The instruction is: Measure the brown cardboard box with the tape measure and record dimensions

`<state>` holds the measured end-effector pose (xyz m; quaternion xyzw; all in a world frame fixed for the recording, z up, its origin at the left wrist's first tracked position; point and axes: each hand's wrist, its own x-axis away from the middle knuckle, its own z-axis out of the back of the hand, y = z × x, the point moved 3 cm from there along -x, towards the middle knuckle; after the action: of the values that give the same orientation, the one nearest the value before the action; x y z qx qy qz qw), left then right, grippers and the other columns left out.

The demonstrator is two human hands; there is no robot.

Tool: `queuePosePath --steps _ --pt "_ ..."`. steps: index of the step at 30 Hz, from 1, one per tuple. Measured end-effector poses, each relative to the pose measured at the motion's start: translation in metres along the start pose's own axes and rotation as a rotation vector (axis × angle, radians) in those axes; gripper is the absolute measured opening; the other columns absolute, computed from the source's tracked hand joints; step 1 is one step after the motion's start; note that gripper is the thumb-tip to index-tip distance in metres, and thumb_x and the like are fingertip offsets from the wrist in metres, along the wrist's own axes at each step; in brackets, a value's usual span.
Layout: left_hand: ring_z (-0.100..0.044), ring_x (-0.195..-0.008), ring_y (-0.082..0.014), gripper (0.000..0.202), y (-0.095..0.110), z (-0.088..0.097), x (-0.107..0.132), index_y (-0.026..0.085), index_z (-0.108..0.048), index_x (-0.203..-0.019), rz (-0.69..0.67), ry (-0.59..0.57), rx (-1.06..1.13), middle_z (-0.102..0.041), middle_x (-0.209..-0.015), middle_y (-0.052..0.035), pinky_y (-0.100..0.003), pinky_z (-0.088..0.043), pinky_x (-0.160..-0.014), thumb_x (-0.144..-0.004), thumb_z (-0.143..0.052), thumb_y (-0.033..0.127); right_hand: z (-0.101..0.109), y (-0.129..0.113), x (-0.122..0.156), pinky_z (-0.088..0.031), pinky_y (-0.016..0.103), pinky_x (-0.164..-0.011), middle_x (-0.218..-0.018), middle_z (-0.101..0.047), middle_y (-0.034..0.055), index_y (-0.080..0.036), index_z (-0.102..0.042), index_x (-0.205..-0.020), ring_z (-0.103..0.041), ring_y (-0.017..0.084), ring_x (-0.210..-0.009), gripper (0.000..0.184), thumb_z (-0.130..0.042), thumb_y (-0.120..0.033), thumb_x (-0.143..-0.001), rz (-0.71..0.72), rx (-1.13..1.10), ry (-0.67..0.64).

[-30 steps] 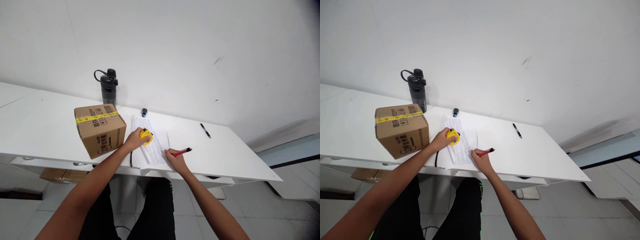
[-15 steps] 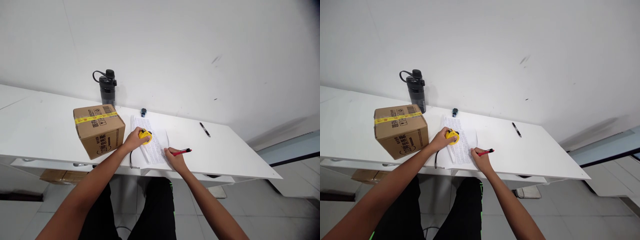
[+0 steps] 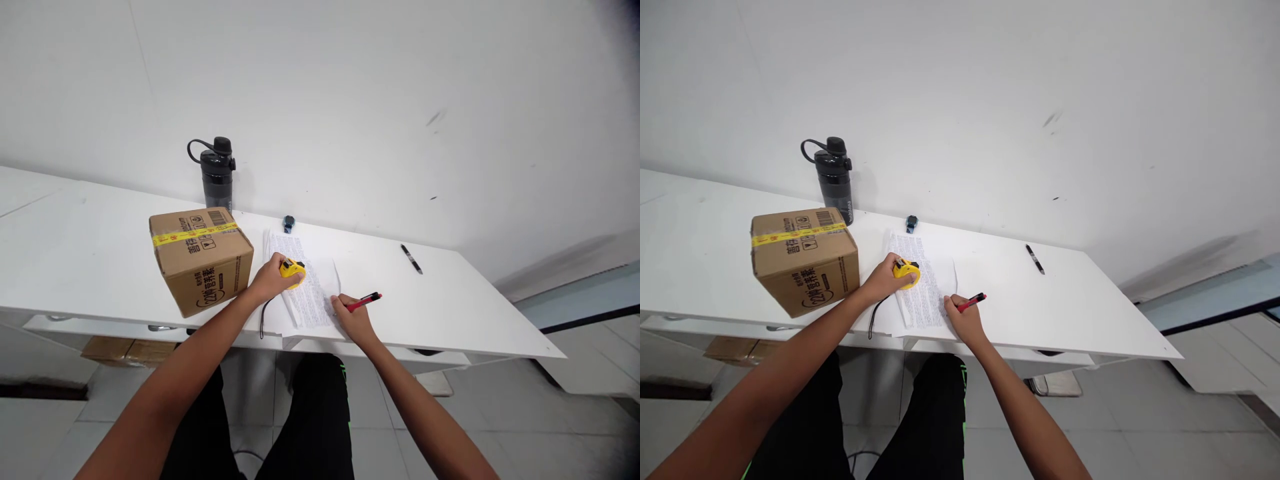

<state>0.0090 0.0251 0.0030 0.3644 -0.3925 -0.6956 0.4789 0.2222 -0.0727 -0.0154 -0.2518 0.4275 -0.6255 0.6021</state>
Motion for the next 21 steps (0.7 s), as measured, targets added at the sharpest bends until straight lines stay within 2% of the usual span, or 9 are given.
queuePosePath --steps 3,7,10,12,14,16,18,21 --pt "-0.059 -0.077 -0.0179 0.051 -0.001 0.000 -0.001 0.022 -0.048 -0.097 -0.014 0.007 -0.005 -0.061 -0.087 -0.0007 -0.027 -0.043 -0.062 -0.067 -0.068 0.059 0.000 -0.001 0.000 -0.026 0.026 -0.052 -0.054 -0.024 -0.0058 -0.023 -0.026 -0.054 -0.029 0.012 -0.054 0.044 -0.050 -0.045 -0.083 -0.003 -0.006 -0.003" --pt "-0.059 -0.076 -0.0179 0.051 -0.001 0.000 0.000 0.023 -0.047 -0.096 -0.013 -0.005 -0.020 -0.062 -0.087 -0.0007 -0.026 -0.042 -0.062 -0.068 -0.067 0.061 0.004 -0.003 -0.001 -0.032 0.027 -0.055 -0.054 -0.037 -0.0038 -0.022 -0.042 -0.055 -0.039 0.014 -0.057 0.042 -0.048 -0.049 -0.086 -0.004 -0.014 0.038" --pt "-0.059 -0.076 -0.0176 0.050 -0.001 0.001 0.001 0.023 -0.047 -0.096 -0.004 -0.006 -0.019 -0.062 -0.088 -0.0006 -0.026 -0.042 -0.062 -0.068 -0.067 0.060 0.007 -0.003 -0.001 -0.039 0.028 -0.061 -0.065 -0.054 -0.0003 -0.020 -0.059 -0.072 -0.049 0.017 -0.064 0.037 -0.050 -0.054 -0.086 0.003 -0.048 0.097" --pt "-0.059 -0.076 -0.0174 0.050 -0.001 0.001 0.001 0.024 -0.046 -0.095 -0.003 -0.009 -0.017 -0.062 -0.088 -0.0002 -0.026 -0.042 -0.062 -0.068 -0.067 0.060 0.008 -0.002 -0.002 -0.040 0.028 -0.060 -0.065 -0.055 -0.0002 -0.020 -0.065 -0.087 -0.050 0.017 -0.062 0.041 -0.046 -0.057 -0.087 -0.008 -0.105 0.117" --pt "-0.059 -0.076 -0.0172 0.049 -0.002 0.001 0.001 0.024 -0.046 -0.095 -0.006 -0.012 -0.013 -0.062 -0.087 0.0002 -0.026 -0.042 -0.061 -0.068 -0.067 0.059 0.009 0.000 -0.002 -0.040 0.028 -0.057 -0.059 -0.051 -0.0020 -0.019 -0.066 -0.095 -0.048 0.017 -0.057 0.046 -0.041 -0.058 -0.089 -0.042 -0.134 0.181" --pt "-0.058 -0.075 -0.0170 0.049 -0.003 0.001 0.002 0.024 -0.046 -0.094 -0.009 -0.013 -0.005 -0.061 -0.086 0.0005 -0.025 -0.042 -0.061 -0.068 -0.067 0.059 0.011 0.001 -0.003 -0.041 0.029 -0.059 -0.062 -0.054 -0.0009 -0.019 -0.065 -0.097 -0.050 0.017 -0.059 0.045 -0.042 -0.057 -0.089 -0.056 -0.102 0.298" --pt "-0.058 -0.075 -0.0168 0.050 -0.003 0.002 0.002 0.023 -0.046 -0.095 -0.005 -0.012 0.006 -0.061 -0.086 0.0004 -0.025 -0.043 -0.060 -0.068 -0.067 0.059 0.012 0.002 -0.004 -0.045 0.031 -0.067 -0.078 -0.062 0.0036 -0.019 -0.062 -0.101 -0.056 0.019 -0.070 0.040 -0.049 -0.054 -0.086 -0.016 -0.064 0.383" --pt "-0.058 -0.074 -0.0162 0.050 0.000 0.003 0.005 0.023 -0.046 -0.095 0.002 0.000 0.027 -0.060 -0.086 0.0005 -0.025 -0.043 -0.061 -0.068 -0.067 0.059 0.010 0.003 -0.008 -0.046 0.038 -0.086 -0.106 -0.066 0.0112 -0.019 -0.052 -0.118 -0.061 0.023 -0.096 0.044 -0.055 -0.047 -0.084 0.082 -0.067 0.357"
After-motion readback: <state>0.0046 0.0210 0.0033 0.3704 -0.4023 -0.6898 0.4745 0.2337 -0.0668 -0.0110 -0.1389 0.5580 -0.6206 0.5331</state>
